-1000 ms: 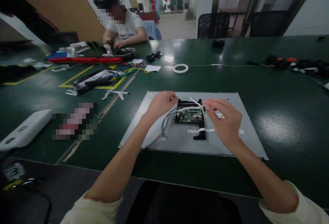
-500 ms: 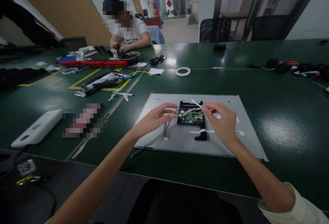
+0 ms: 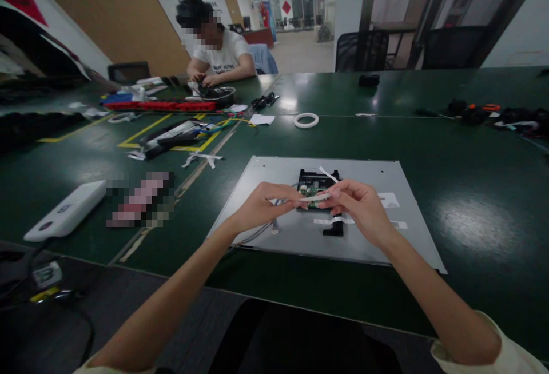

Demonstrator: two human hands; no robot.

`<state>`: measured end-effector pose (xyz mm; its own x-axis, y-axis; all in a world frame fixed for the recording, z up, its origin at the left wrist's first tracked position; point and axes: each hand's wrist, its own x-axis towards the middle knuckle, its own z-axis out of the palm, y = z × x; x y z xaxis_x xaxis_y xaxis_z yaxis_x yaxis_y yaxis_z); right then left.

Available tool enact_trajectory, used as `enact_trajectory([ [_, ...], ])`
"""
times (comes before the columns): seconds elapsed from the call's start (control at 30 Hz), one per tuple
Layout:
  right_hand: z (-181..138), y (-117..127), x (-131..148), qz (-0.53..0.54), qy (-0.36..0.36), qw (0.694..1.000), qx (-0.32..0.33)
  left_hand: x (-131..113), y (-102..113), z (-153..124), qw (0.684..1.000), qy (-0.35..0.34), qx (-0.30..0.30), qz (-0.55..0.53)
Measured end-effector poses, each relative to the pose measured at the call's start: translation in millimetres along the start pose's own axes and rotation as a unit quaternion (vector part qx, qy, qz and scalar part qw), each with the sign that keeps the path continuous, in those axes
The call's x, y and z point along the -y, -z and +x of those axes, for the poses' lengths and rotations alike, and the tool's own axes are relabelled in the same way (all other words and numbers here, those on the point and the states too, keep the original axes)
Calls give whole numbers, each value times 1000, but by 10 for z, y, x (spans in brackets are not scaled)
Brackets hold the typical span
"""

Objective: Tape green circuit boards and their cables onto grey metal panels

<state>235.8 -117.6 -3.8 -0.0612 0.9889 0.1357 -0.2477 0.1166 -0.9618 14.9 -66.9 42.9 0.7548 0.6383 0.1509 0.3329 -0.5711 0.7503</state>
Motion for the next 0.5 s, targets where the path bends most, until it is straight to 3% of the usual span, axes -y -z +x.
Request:
enact_trajectory([
  [0.13,1,12,-48,56,-43,997,-3,83,56,-63,999,30,-16,24],
  [0.27,58,65,-97,61,-5,995,-78,269,38,-134,988,67,-86,110],
  [0.5,119,107,-127,55,64,984,-158,463,25,-304,976,74,-42,201],
])
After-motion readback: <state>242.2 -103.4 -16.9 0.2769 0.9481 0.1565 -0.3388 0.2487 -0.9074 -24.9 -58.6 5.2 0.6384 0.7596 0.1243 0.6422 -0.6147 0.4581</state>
